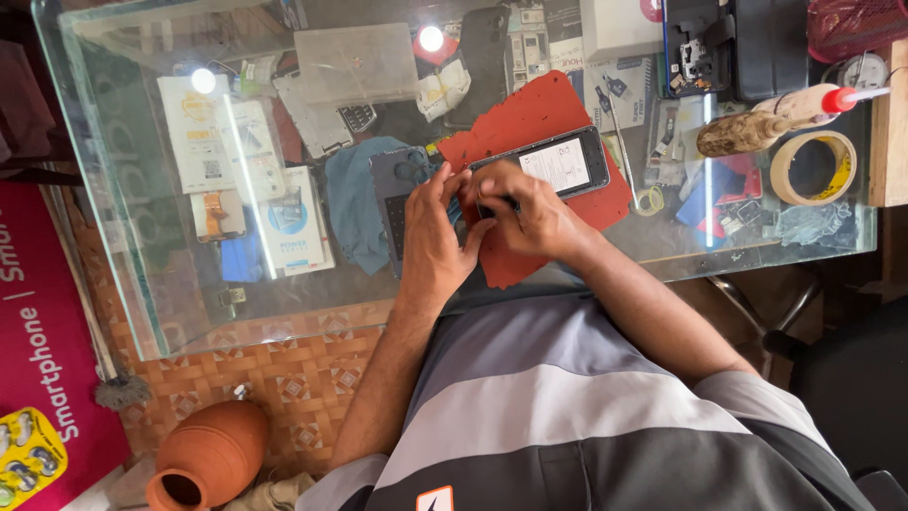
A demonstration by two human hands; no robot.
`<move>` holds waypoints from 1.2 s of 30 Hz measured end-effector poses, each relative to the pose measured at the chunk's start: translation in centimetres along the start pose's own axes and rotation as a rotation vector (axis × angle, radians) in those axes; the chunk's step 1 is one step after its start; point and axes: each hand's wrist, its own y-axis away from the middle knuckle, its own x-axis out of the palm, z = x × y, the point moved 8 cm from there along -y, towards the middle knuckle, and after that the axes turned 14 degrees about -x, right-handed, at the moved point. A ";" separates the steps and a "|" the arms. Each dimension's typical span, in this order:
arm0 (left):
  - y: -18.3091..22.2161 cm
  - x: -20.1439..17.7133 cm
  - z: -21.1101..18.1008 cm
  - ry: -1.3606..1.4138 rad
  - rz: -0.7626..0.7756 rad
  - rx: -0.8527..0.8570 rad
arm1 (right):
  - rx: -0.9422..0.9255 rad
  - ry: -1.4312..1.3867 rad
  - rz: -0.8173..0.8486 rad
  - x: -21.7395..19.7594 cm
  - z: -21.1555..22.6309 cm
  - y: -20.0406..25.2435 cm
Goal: The person disassembles a light blue smartphone by prying off the back cover with a metal tool. They then use a screwdriver to remove screws from the internal frame and carefully detach the camera module assembly from the phone's body.
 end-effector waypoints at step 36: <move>0.6 6.8 -12.4 0.124 -0.143 -0.167 | 0.193 0.152 -0.098 -14.1 3.5 7.7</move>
